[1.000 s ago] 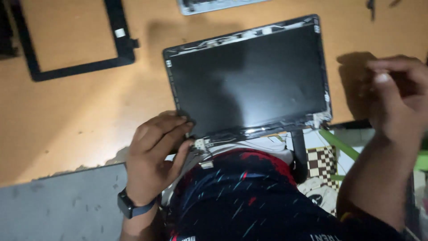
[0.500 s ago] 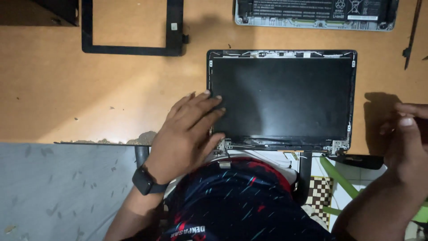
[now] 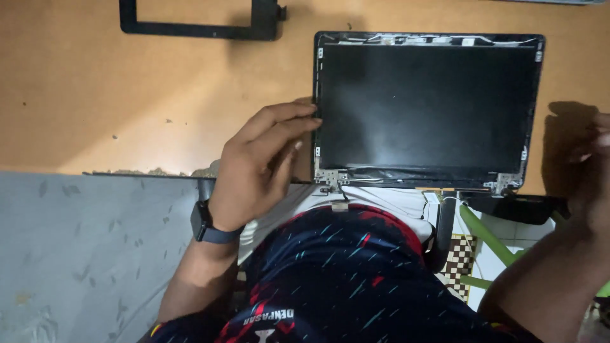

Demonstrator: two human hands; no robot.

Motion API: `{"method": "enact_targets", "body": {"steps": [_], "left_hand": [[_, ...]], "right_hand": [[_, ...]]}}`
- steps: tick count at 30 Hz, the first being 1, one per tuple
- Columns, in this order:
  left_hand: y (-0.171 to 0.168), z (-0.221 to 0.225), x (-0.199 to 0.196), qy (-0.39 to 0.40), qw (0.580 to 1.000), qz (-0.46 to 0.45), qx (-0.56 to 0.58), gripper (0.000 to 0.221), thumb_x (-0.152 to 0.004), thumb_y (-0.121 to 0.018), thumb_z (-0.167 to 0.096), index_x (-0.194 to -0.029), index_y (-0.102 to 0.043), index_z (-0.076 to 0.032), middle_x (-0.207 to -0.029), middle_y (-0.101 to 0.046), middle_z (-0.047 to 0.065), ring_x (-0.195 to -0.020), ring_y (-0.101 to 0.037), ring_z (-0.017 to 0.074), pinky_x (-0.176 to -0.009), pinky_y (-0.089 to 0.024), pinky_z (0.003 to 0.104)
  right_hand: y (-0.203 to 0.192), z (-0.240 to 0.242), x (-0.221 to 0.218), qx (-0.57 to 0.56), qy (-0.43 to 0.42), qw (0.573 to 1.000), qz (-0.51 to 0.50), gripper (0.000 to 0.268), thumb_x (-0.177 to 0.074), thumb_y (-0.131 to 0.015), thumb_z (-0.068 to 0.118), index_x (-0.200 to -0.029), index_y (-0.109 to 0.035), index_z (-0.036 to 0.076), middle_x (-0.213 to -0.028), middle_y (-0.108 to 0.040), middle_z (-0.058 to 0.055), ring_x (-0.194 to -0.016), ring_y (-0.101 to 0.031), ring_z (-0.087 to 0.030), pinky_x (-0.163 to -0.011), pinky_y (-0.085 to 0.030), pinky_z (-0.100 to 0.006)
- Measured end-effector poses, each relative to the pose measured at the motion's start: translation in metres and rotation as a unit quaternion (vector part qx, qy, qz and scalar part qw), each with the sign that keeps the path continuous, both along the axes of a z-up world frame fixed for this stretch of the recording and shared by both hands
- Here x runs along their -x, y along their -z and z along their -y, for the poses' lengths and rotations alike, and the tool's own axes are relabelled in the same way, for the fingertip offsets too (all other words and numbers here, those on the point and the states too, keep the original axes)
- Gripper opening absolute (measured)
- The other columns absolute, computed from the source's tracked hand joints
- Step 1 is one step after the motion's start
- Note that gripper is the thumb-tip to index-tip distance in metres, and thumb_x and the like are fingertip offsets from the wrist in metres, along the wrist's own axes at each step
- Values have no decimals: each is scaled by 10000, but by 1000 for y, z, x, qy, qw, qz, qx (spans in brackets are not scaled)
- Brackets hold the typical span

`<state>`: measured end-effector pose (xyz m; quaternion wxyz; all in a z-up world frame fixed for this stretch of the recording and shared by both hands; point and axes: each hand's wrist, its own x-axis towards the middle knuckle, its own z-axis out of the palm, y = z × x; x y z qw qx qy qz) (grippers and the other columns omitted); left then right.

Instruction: Connecting a display cable to a laptop screen and snapping the plastic bezel back into place.

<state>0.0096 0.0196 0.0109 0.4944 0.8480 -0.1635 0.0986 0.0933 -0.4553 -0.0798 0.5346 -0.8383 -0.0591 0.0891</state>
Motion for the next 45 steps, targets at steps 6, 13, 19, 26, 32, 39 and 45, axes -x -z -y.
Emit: {"method": "enact_targets", "body": {"steps": [6,13,19,26,32,39,45], "left_hand": [[0,1,1,-7,999,17,-35,234,-1040,-562,-84,-1228,-653,21,-1309,-617,207,-1298,-627,373,-1100,-532,435],[8,1,0,2,997,52,-55,265,-1022,-585,-98,-1247,-648,29,-1281,-630,210,-1258,-614,379,-1096,-518,459],[7,4,-2,17,995,74,-68,276,-1015,-592,-97,-1237,-638,60,-1248,-637,219,-1214,-618,398,-1061,-528,489],[9,2,-1,10,997,63,-52,270,-1004,-602,-82,-1238,-646,45,-1263,-626,207,-1239,-615,389,-1076,-530,478],[0,-39,0,-62,989,87,-106,301,-994,-617,50,-1291,-604,5,-1348,-590,242,-1278,-586,416,-1112,-506,495],[0,-88,-62,-84,949,80,-294,558,-810,-592,-107,-1320,-598,119,-1354,-583,296,-1298,-506,456,-1150,-389,515],[4,-89,-90,-14,952,116,-284,288,-924,-576,-41,-1171,-677,66,-1151,-704,238,-1051,-630,452,-874,-479,539]], "right_hand": [[-26,-21,20,131,51,975,175,168,-1291,-525,70,-1453,-543,29,-1441,-544,-190,-1297,-537,-331,-1048,-435,-430],[-34,-30,10,67,12,979,192,107,-1283,-557,-20,-1383,-583,-46,-1317,-643,-193,-1187,-642,-270,-1099,-540,-384],[-52,-60,12,110,79,973,187,107,-1194,-603,-55,-1288,-646,-84,-1328,-693,-274,-1260,-700,-349,-1059,-571,-409],[-58,-75,13,160,61,964,205,109,-1211,-604,-73,-1271,-667,-138,-1271,-704,-280,-1135,-697,-324,-971,-572,-381],[-68,-86,18,195,55,960,195,110,-1202,-563,-129,-1283,-636,-142,-1328,-690,-313,-1245,-689,-409,-1036,-552,-466],[-53,-69,21,226,78,952,190,119,-1223,-603,-81,-1336,-639,-93,-1351,-661,-275,-1257,-641,-407,-1026,-528,-496],[-46,-65,24,178,98,960,191,117,-1232,-617,-82,-1343,-655,-84,-1330,-685,-254,-1216,-672,-357,-988,-551,-440]]}}
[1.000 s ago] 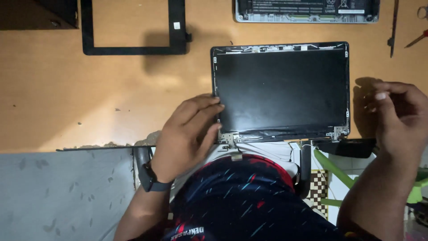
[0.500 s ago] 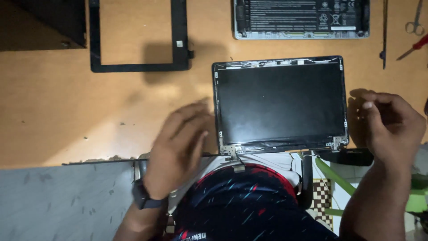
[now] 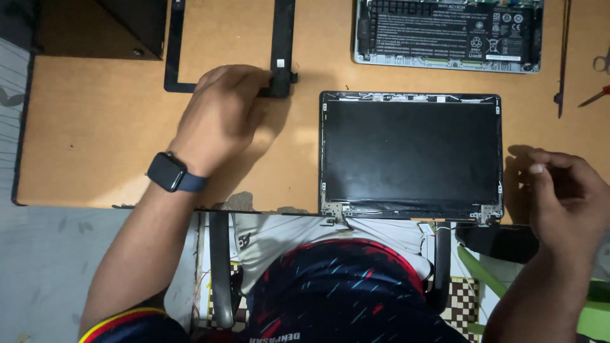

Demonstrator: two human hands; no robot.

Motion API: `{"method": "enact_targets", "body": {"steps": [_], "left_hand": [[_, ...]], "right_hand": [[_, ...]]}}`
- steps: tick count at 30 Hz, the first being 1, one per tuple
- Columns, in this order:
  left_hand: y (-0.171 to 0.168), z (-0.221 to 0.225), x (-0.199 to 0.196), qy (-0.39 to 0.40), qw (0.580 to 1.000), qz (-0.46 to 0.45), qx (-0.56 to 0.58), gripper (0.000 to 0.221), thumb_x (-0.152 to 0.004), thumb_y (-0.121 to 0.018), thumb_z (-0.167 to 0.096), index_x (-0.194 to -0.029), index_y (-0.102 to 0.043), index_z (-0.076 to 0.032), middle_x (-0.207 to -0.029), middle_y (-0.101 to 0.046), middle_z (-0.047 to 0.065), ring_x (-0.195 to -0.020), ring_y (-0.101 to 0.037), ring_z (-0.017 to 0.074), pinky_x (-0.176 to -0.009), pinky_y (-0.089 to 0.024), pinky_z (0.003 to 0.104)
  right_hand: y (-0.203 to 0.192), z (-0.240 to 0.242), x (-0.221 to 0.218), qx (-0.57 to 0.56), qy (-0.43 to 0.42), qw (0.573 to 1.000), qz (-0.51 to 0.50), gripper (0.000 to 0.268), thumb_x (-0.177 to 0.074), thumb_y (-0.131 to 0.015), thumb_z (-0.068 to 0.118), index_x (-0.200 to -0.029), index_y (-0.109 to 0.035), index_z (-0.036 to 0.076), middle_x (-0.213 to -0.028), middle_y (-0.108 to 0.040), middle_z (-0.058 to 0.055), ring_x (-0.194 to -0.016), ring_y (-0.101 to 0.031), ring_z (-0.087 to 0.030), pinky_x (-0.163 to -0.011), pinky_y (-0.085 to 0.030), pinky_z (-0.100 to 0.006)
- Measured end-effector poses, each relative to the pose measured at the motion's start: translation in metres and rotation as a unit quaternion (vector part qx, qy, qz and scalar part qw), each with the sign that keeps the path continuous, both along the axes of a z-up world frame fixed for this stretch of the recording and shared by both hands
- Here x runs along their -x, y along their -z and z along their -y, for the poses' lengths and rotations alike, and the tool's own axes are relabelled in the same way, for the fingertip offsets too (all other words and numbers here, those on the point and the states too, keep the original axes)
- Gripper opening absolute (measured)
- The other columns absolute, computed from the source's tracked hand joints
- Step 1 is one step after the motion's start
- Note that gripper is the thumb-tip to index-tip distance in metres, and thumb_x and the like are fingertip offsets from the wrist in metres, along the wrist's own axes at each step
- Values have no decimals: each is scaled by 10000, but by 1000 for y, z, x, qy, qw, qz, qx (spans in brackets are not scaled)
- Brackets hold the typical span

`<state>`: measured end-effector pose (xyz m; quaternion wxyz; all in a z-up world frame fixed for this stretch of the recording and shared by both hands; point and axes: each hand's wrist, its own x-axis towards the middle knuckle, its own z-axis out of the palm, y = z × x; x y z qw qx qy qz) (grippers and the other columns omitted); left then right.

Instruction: Connecting a display cable to a laptop screen and snapping the plastic bezel back into place.

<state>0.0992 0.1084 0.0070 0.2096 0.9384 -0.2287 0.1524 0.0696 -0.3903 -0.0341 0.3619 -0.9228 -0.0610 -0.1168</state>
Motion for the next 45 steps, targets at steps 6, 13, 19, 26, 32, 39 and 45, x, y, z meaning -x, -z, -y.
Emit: {"method": "enact_targets", "body": {"steps": [6,13,19,26,32,39,45], "left_hand": [[21,-5,-6,-25,999,44,-10,321,-914,-564,-7,-1193,-723,-3,-979,-688,167,-902,-628,406,-872,-460,492],[24,-6,-4,-34,996,85,-21,344,-899,-576,55,-1201,-726,-10,-1059,-694,128,-966,-636,374,-911,-465,488],[7,-3,6,3,993,107,54,335,-918,-564,90,-1231,-667,28,-1153,-658,176,-1059,-630,390,-914,-468,494],[-21,4,22,59,980,91,164,305,-1009,-462,138,-1254,-637,93,-1160,-605,249,-1076,-612,404,-914,-531,469],[-41,12,43,56,975,96,192,296,-985,-476,199,-1199,-653,96,-1122,-615,253,-1052,-635,388,-883,-551,445],[-49,19,76,56,966,88,238,242,-1018,-492,132,-1127,-685,35,-1106,-627,199,-1074,-675,356,-864,-594,402],[-57,30,88,122,960,107,228,266,-1065,-457,-58,-1023,-699,44,-1079,-596,197,-1012,-654,334,-876,-621,412]], "right_hand": [[3,9,-3,0,-54,998,22,123,-1228,-594,-102,-1345,-629,-120,-1360,-660,-279,-1306,-652,-400,-1102,-529,-475],[3,7,-2,15,-55,997,43,114,-1230,-602,-131,-1334,-642,-152,-1334,-674,-315,-1258,-672,-418,-1058,-557,-481],[3,9,-3,23,-69,996,50,111,-1233,-610,-94,-1319,-649,-153,-1322,-684,-316,-1208,-685,-399,-980,-568,-462],[4,11,-5,19,-47,998,40,122,-1232,-614,-87,-1323,-670,-144,-1286,-693,-294,-1163,-687,-378,-952,-564,-446],[3,12,-7,-13,-26,999,21,111,-1242,-616,-29,-1304,-674,-100,-1258,-691,-235,-1112,-670,-309,-907,-555,-393],[2,12,-4,26,-35,998,37,119,-1248,-601,-69,-1335,-667,-116,-1312,-689,-272,-1152,-669,-361,-923,-541,-441],[5,18,-7,-3,-66,997,44,116,-1263,-558,-78,-1345,-639,-90,-1362,-649,-257,-1272,-632,-383,-1066,-512,-478]]}}
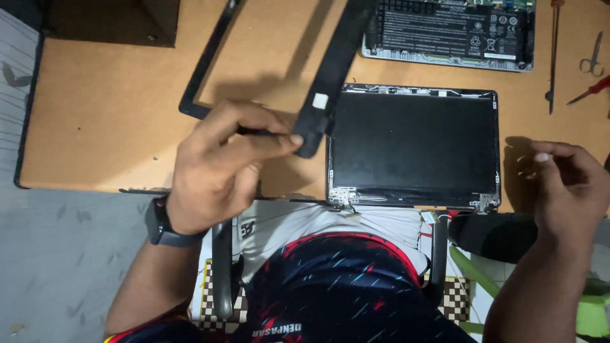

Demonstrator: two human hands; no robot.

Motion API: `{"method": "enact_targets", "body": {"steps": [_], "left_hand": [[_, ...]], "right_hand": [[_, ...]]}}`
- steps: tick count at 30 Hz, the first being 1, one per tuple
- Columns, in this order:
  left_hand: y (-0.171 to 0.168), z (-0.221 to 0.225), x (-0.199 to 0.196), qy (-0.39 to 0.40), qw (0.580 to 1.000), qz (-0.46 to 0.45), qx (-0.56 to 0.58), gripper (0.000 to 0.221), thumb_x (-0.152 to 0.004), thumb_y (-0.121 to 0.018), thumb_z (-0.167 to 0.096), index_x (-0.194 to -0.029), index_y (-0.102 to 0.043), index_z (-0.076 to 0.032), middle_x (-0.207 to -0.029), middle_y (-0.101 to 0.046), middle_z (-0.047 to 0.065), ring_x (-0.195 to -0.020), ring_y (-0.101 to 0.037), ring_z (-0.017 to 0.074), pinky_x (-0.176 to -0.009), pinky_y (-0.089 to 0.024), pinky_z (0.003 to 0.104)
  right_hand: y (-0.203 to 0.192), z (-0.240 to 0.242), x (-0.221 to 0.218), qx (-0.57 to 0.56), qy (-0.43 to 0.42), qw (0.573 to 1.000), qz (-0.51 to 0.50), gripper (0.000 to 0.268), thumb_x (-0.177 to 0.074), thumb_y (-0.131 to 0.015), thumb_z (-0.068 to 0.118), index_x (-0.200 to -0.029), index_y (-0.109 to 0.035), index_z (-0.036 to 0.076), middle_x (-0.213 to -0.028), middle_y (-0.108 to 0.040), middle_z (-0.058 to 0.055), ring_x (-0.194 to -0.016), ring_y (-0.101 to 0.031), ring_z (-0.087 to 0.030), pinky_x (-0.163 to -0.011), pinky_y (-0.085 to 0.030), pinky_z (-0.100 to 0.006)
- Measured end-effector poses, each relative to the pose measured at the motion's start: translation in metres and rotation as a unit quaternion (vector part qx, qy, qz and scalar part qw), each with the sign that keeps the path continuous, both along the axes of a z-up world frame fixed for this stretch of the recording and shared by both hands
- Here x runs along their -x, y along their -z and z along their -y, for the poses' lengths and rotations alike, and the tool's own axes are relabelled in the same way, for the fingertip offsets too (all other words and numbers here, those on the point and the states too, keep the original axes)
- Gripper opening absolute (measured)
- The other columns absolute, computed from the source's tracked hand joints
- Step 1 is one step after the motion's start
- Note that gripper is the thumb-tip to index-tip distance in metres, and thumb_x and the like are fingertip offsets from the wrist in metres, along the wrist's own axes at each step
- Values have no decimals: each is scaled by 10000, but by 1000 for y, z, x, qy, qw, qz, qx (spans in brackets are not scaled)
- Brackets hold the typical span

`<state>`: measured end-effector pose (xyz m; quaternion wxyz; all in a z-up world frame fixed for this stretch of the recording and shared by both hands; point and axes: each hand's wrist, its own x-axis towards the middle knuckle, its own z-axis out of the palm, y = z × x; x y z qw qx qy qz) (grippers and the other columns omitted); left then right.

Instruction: Connecting a display cable to a laptop screen and snapping the plastic bezel back into place.

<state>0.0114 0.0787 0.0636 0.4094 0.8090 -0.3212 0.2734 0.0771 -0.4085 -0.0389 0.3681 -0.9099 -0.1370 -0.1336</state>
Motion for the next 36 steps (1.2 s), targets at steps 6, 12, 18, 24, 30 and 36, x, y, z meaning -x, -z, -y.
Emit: {"method": "enact_targets", "body": {"steps": [6,12,18,24,30,36], "left_hand": [[-18,18,11,26,998,23,-46,50,-970,-751,-3,-985,-730,-45,-993,-637,144,-871,-626,300,-818,-505,452],[-18,31,21,-10,995,-83,-50,191,-981,-692,-161,-1021,-632,16,-893,-662,97,-839,-622,280,-903,-474,456],[-17,56,30,-46,992,2,-119,248,-1006,-743,-184,-1097,-653,29,-914,-672,76,-863,-622,249,-913,-470,402],[-34,85,42,-77,971,106,-200,87,-1053,-666,-74,-1118,-689,-22,-1122,-701,170,-972,-680,296,-903,-512,414],[-44,108,54,-122,965,110,-203,85,-1075,-536,-45,-1132,-592,-17,-1113,-632,181,-935,-690,300,-865,-554,415],[-65,109,36,-122,959,137,-217,254,-1071,-402,-27,-1073,-655,-5,-1106,-698,149,-1022,-721,281,-1024,-570,392]], "right_hand": [[23,28,-13,-138,32,990,-2,156,-1231,-538,-58,-1344,-598,33,-1369,-636,-131,-1300,-615,-240,-1166,-497,-360],[-33,-1,19,-114,-48,992,-15,196,-1264,-470,22,-1452,-506,-16,-1323,-577,-165,-1095,-578,-213,-942,-526,-321],[-94,-99,68,73,-182,967,164,416,-929,-780,64,-1274,-618,-102,-1247,-660,-294,-978,-710,-324,-1077,-494,-501],[-99,-163,70,100,-248,937,224,485,-933,-895,43,-1301,-606,-85,-1304,-605,-318,-1186,-677,-430,-1055,-586,-479],[-98,-188,64,55,-212,926,307,310,-1053,-563,125,-1087,-716,-142,-1104,-712,-336,-965,-758,-379,-742,-555,-403],[-84,-194,41,7,-197,901,387,269,-1048,-652,44,-1138,-668,-209,-1025,-739,-349,-820,-753,-386,-673,-605,-431]]}}
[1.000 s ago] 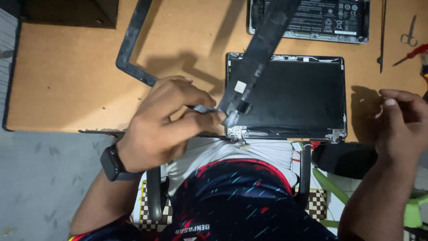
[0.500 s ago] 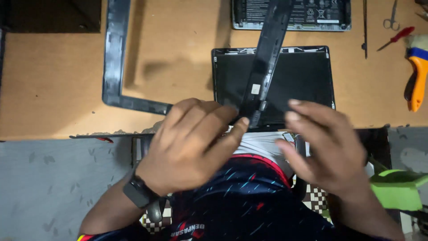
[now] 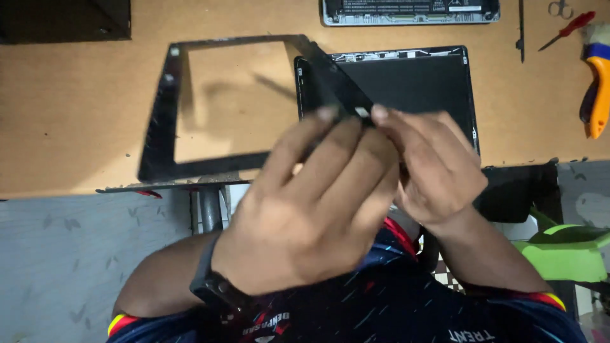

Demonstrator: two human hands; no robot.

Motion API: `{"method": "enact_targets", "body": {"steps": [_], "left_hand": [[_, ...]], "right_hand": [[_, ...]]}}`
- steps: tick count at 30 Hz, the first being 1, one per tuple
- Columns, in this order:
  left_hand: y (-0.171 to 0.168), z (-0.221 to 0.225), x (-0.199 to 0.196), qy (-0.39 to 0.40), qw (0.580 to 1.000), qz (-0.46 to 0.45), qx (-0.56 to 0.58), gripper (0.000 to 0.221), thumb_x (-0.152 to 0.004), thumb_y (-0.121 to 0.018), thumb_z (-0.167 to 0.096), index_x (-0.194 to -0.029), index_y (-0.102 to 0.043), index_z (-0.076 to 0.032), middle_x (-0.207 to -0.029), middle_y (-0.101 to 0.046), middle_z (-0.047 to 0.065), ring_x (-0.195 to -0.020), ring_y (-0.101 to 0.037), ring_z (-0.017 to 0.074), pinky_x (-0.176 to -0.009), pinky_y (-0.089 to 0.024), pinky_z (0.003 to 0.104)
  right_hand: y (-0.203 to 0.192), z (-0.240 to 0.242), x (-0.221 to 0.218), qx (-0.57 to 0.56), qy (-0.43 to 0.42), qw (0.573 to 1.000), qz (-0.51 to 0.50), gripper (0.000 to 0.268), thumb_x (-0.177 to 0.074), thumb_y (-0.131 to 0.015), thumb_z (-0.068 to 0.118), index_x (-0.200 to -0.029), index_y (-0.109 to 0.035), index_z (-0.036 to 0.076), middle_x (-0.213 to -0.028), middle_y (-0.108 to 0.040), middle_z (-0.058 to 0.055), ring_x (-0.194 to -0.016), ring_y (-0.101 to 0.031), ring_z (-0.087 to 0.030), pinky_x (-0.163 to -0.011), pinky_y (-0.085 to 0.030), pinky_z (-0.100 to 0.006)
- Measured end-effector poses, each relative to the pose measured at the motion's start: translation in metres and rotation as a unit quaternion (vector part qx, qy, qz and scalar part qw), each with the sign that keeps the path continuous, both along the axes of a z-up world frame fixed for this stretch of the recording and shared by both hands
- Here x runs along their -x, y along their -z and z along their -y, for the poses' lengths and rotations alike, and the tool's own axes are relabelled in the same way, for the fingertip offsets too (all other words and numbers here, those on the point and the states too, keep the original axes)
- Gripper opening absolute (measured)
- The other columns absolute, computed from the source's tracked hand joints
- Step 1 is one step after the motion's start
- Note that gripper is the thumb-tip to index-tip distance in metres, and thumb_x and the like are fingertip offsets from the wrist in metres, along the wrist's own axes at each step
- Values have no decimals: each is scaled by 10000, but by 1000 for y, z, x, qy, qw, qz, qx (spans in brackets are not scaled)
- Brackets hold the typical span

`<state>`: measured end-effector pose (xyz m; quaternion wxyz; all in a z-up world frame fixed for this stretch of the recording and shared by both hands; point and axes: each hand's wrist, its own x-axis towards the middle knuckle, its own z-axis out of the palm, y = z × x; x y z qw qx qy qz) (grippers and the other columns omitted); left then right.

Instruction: Connecting a display cable to a laptop screen and snapping the plastic bezel back into place.

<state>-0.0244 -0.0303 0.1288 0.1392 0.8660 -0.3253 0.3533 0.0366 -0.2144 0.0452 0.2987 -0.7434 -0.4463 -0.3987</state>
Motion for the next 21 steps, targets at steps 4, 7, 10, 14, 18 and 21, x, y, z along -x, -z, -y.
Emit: {"method": "enact_targets", "body": {"steps": [4,7,10,14,18,21], "left_hand": [[-8,-9,-9,36,999,4,16,467,-1074,-316,-58,-1164,-745,103,-1186,-745,192,-1162,-729,276,-1163,-495,427],[-13,-18,-7,60,993,95,-45,122,-1182,-732,-66,-1167,-849,-39,-1201,-759,120,-1193,-747,239,-1151,-501,398],[0,-27,5,27,996,78,-15,92,-1120,-755,-116,-1185,-770,-179,-1217,-764,-59,-1194,-723,106,-1100,-396,332],[33,-51,0,-93,992,-8,85,95,-1037,-799,-68,-1099,-774,1,-1205,-651,147,-1145,-629,333,-1074,-428,464],[69,-55,-10,-119,933,-183,285,438,-1127,-576,-195,-1490,-463,24,-1453,-456,247,-1378,-579,391,-1157,-585,470],[99,-58,-15,-43,904,-278,321,421,-1127,-553,-175,-1515,-441,-57,-1296,-629,172,-1137,-716,275,-1012,-638,387]], "right_hand": [[-17,-8,-7,-23,-19,999,16,297,-1010,-669,52,-882,-630,-213,-918,-683,-375,-803,-721,-430,-631,-552,-457],[-21,-2,-9,-31,21,999,-31,234,-1057,-605,31,-1009,-666,-189,-952,-715,-331,-849,-727,-412,-721,-559,-452],[-18,8,-12,-38,79,992,-96,275,-1128,-508,2,-1201,-721,-156,-1003,-765,-265,-919,-737,-385,-857,-568,-446],[10,49,-19,-287,44,892,-347,162,-1206,-527,32,-1061,-485,-25,-962,-488,-162,-682,-643,-261,-635,-619,-385],[30,115,-28,-321,-114,773,-535,97,-1217,-552,332,-1156,-523,263,-906,-565,130,-829,-627,15,-724,-583,-124],[34,126,-14,-375,-35,704,-601,176,-1116,-679,435,-1032,-612,296,-848,-602,189,-801,-640,63,-672,-548,-83]]}}
